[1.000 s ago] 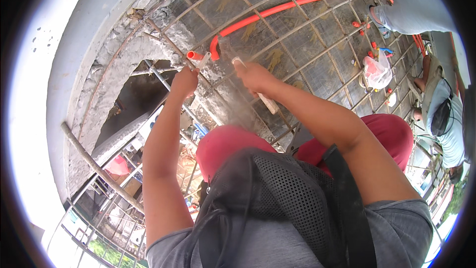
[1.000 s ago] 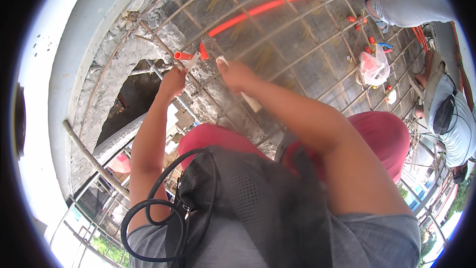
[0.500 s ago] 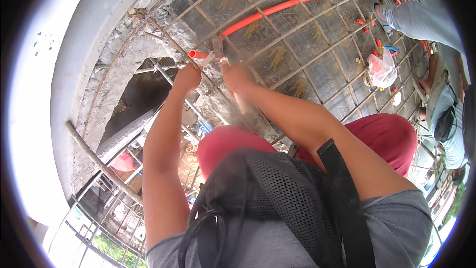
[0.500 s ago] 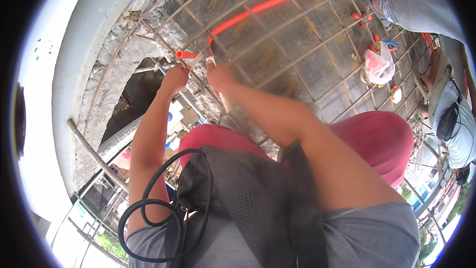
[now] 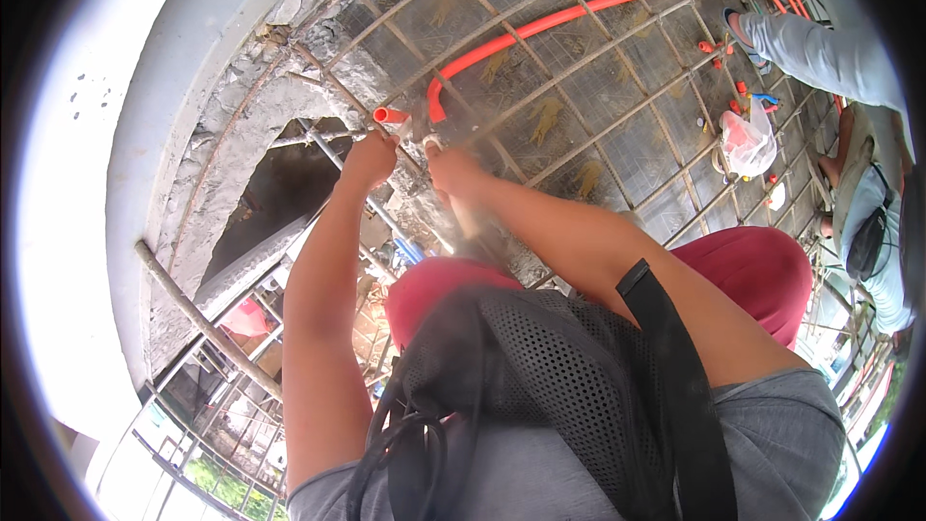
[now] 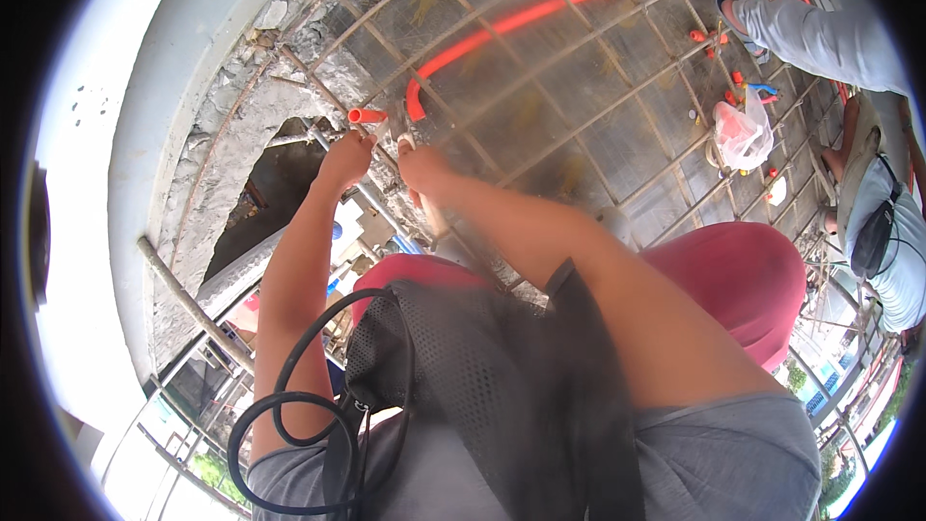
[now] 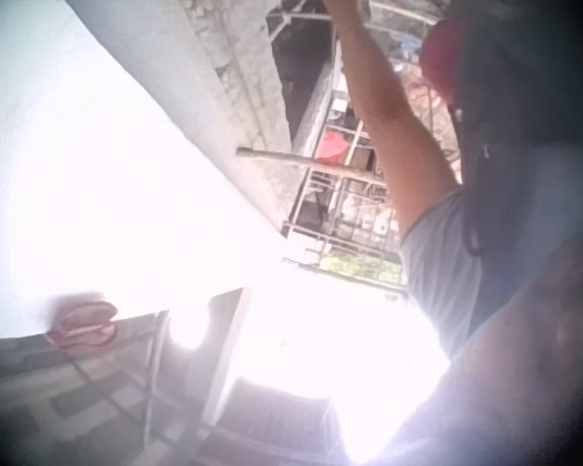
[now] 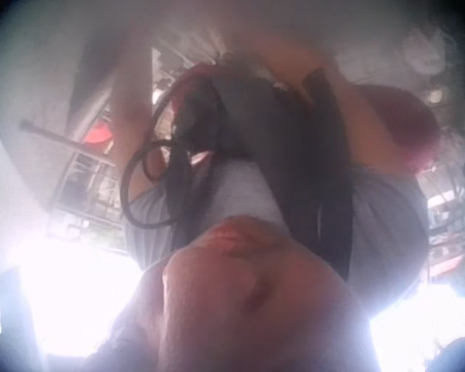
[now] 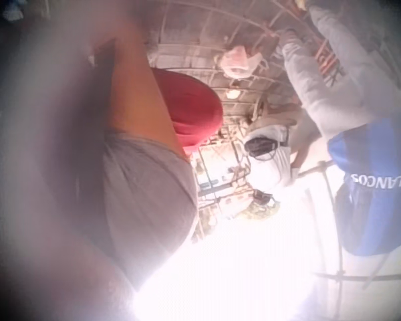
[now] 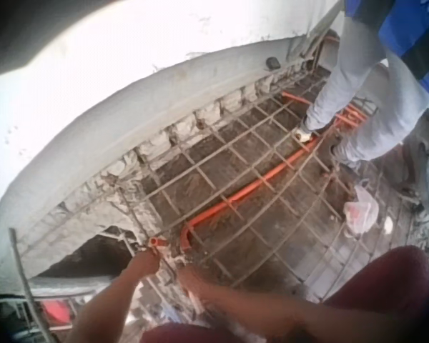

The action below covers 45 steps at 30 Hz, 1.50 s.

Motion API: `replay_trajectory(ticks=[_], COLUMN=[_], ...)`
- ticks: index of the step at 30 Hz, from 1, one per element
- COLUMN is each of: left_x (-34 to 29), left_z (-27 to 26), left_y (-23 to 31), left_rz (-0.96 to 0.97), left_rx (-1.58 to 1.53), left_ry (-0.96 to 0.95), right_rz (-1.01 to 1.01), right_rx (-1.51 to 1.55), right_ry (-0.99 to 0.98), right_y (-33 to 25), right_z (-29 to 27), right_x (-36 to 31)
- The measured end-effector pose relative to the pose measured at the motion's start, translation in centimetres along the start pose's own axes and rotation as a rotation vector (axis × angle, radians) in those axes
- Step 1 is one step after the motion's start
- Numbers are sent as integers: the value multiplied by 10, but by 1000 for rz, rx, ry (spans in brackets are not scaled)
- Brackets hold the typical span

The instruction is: The person is installing red pipes on a construction site. They use a hammer to secure the pipes to the wall, ensuring they are properly aligned and fixed in place.

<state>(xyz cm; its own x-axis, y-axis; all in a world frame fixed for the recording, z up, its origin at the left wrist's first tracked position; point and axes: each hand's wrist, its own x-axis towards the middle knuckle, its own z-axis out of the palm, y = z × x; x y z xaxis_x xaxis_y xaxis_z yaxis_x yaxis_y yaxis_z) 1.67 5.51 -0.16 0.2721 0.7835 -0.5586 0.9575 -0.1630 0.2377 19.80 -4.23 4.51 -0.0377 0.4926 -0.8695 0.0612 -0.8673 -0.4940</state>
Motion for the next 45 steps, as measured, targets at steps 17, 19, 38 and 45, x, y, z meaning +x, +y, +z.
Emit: replay_trajectory(ticks=[17, 19, 38, 45], left_x=[2, 3, -29, -49], left_z=[0, 5, -43, -30], left_y=[-3, -3, 26, 53], left_rz=[3, 7, -120, -167], left_rx=[-23, -17, -116, -812], left_ry=[-36, -27, -128, -173], right_rz=[-48, -126, -45, -65], right_rx=[302, 227, -35, 45], right_ry=[158, 249, 209, 253], right_y=[5, 14, 18, 27], right_z=[-48, -26, -47, -68], right_x=[-115, -98, -92, -88])
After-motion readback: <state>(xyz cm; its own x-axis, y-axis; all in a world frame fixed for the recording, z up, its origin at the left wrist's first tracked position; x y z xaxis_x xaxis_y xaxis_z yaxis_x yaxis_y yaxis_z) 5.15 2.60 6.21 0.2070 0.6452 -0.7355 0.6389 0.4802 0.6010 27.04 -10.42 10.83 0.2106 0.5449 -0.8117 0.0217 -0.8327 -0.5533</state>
